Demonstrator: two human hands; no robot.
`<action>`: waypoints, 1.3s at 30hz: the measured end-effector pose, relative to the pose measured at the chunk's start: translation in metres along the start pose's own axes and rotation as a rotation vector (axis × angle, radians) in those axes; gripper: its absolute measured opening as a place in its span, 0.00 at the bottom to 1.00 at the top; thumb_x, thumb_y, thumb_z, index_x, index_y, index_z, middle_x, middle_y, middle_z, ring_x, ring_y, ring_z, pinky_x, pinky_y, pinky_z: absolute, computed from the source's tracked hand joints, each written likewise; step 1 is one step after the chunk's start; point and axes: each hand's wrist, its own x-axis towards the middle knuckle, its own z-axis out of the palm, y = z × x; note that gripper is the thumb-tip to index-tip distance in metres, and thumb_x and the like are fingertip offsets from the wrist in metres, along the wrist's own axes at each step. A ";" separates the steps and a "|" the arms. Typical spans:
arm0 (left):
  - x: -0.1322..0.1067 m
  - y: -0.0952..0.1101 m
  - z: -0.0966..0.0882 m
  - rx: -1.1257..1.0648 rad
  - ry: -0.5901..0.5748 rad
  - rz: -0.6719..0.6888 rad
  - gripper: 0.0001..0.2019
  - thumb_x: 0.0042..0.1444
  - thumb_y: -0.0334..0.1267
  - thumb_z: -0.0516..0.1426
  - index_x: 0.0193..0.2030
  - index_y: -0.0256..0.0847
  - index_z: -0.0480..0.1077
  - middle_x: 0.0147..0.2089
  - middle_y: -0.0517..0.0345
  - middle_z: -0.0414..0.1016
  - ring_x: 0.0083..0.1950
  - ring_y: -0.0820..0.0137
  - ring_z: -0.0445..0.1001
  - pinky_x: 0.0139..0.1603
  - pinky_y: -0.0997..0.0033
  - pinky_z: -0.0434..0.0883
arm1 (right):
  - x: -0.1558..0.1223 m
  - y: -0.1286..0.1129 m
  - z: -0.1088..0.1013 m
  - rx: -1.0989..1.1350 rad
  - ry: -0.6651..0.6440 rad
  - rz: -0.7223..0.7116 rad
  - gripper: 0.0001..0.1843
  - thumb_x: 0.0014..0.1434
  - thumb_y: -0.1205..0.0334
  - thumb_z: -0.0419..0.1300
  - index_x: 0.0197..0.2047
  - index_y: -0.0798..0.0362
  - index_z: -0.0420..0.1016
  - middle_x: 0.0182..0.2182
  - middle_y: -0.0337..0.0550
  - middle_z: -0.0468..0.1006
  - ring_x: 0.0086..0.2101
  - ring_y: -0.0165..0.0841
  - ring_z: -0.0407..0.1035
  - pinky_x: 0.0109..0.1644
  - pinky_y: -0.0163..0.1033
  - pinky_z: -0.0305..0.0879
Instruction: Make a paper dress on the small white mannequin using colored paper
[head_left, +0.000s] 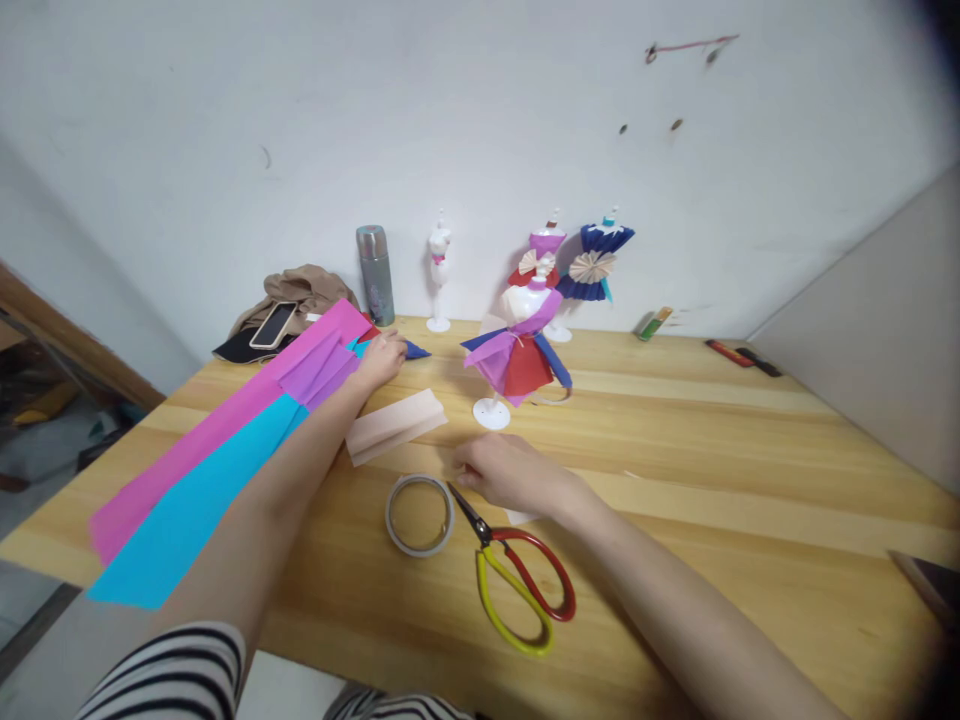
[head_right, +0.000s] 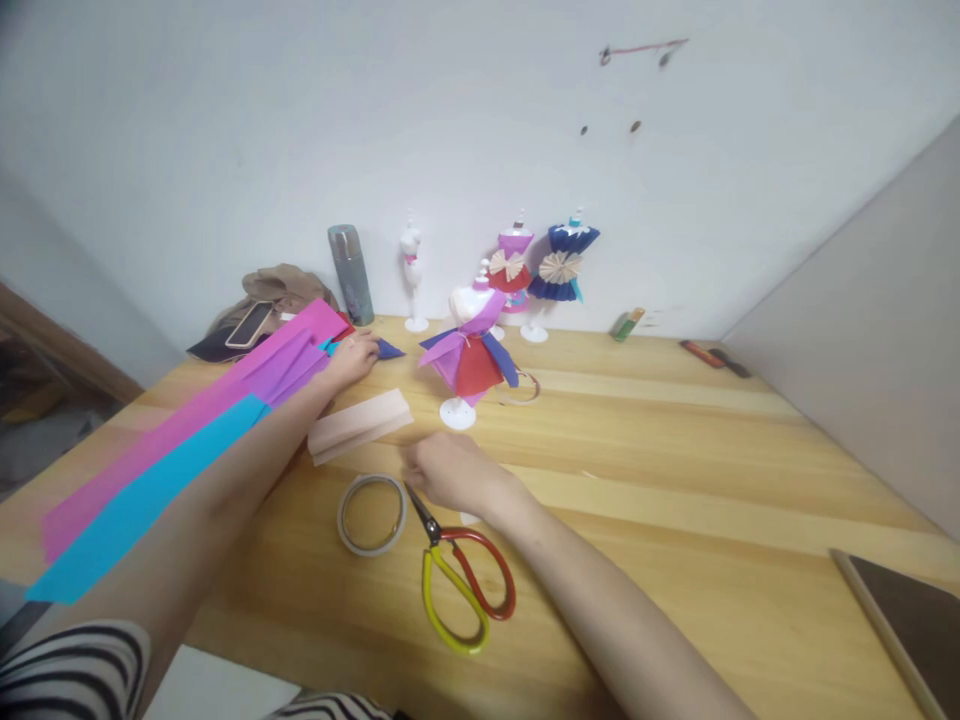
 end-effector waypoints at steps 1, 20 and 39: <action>0.000 0.003 -0.004 -0.088 0.001 -0.017 0.11 0.55 0.29 0.54 0.36 0.40 0.78 0.46 0.50 0.81 0.56 0.63 0.74 0.60 0.64 0.69 | 0.000 0.001 0.000 0.007 0.012 0.003 0.10 0.62 0.66 0.55 0.32 0.54 0.77 0.30 0.47 0.80 0.29 0.34 0.69 0.30 0.37 0.48; -0.069 0.086 -0.085 -1.106 -0.447 -0.009 0.07 0.48 0.37 0.61 0.26 0.39 0.68 0.24 0.63 0.68 0.27 0.75 0.66 0.32 0.72 0.64 | -0.008 0.006 -0.027 0.355 0.324 0.287 0.30 0.68 0.42 0.47 0.21 0.53 0.66 0.21 0.46 0.74 0.25 0.33 0.67 0.32 0.39 0.57; -0.090 0.121 -0.067 -1.310 -0.568 -0.119 0.17 0.43 0.47 0.71 0.31 0.35 0.76 0.28 0.56 0.78 0.29 0.70 0.76 0.31 0.73 0.70 | -0.008 0.014 -0.031 1.012 0.723 0.184 0.17 0.46 0.47 0.68 0.23 0.51 0.71 0.18 0.37 0.71 0.20 0.29 0.60 0.24 0.36 0.56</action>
